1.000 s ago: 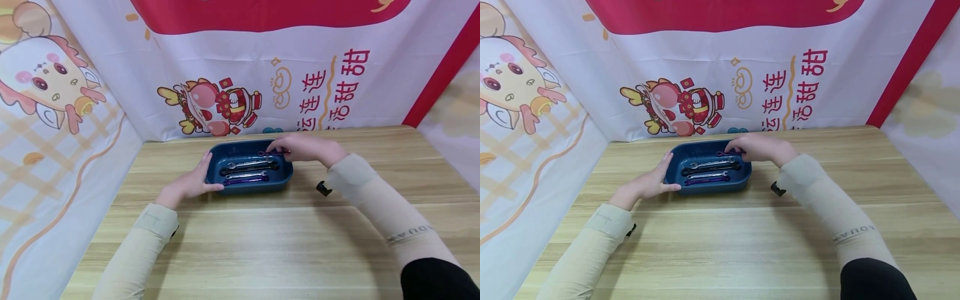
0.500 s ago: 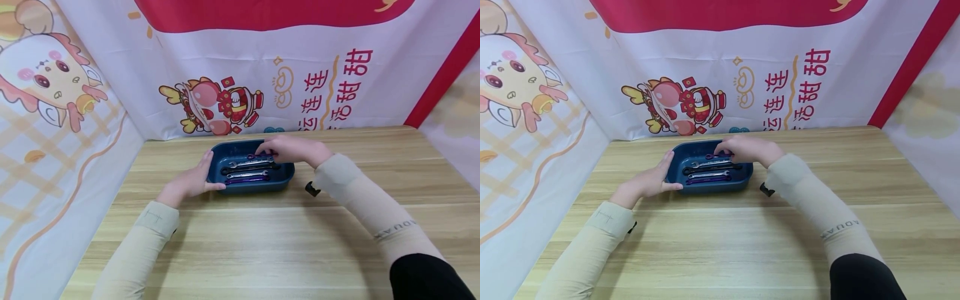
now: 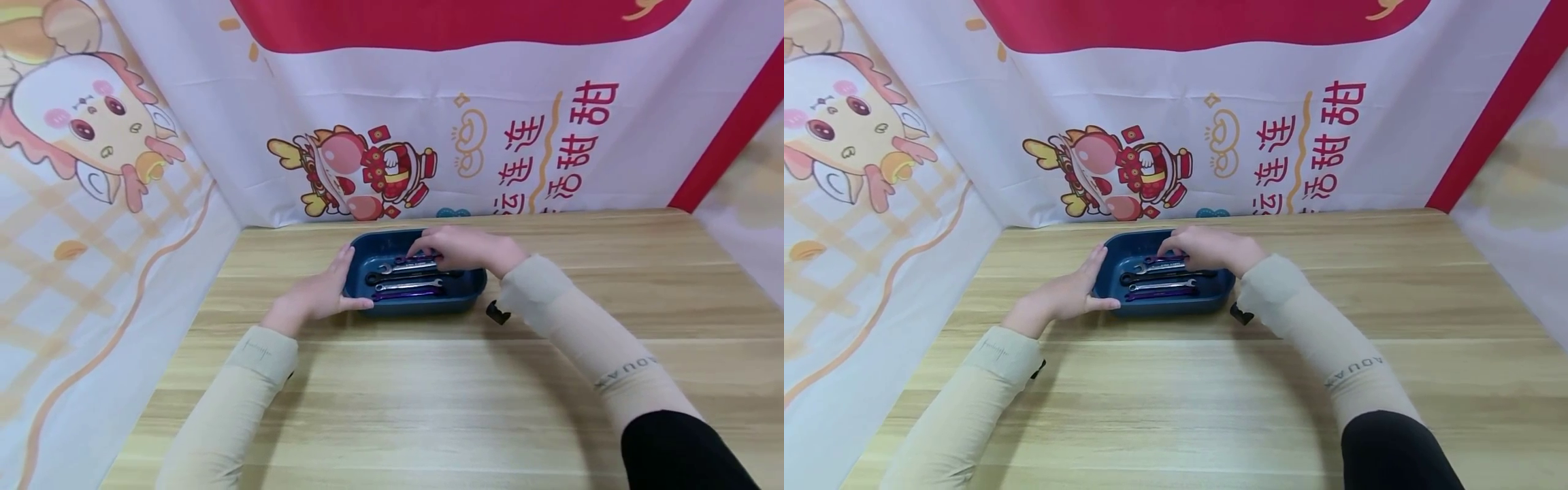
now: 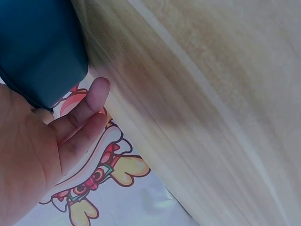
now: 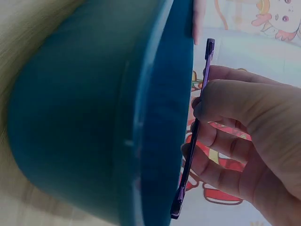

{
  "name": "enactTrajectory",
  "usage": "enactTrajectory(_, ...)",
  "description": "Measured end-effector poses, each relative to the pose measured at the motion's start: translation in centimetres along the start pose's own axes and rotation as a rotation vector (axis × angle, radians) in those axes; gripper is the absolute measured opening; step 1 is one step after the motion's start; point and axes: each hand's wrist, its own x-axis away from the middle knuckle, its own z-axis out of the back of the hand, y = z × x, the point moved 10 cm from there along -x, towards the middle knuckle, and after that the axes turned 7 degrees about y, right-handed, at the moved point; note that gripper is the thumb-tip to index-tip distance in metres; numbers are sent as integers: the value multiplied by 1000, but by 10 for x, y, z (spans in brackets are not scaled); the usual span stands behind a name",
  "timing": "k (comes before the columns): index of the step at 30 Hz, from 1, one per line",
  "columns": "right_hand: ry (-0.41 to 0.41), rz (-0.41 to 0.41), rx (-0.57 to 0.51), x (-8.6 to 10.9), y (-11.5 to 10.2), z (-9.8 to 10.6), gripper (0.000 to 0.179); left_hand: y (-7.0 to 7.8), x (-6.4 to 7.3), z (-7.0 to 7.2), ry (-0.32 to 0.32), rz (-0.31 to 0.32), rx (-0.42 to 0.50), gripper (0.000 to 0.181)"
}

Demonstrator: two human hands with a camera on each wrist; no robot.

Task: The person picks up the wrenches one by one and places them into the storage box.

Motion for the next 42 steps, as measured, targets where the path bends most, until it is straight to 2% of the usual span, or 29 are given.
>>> enactTrajectory(9, 5, -13, -42, -9, 10, -8, 46, 3, -1, -1, -12, 1, 10, 119)
enactTrajectory(22, -4, -84, -26, -19, 33, -21, 47, 2, -2, -2, 6, -2, 11, 120)
enactTrajectory(31, -23, -84, -19, -25, 31, -29, 45, -1, -3, -5, 2, 11, 25, 120)
enactTrajectory(35, -26, -111, 3, -27, 32, -31, 45, -2, -2, -4, 3, 17, 25, 120)
enactTrajectory(42, -36, -126, 39, -31, 35, -37, 43, -1, -2, -2, 1, -1, 32, 121)
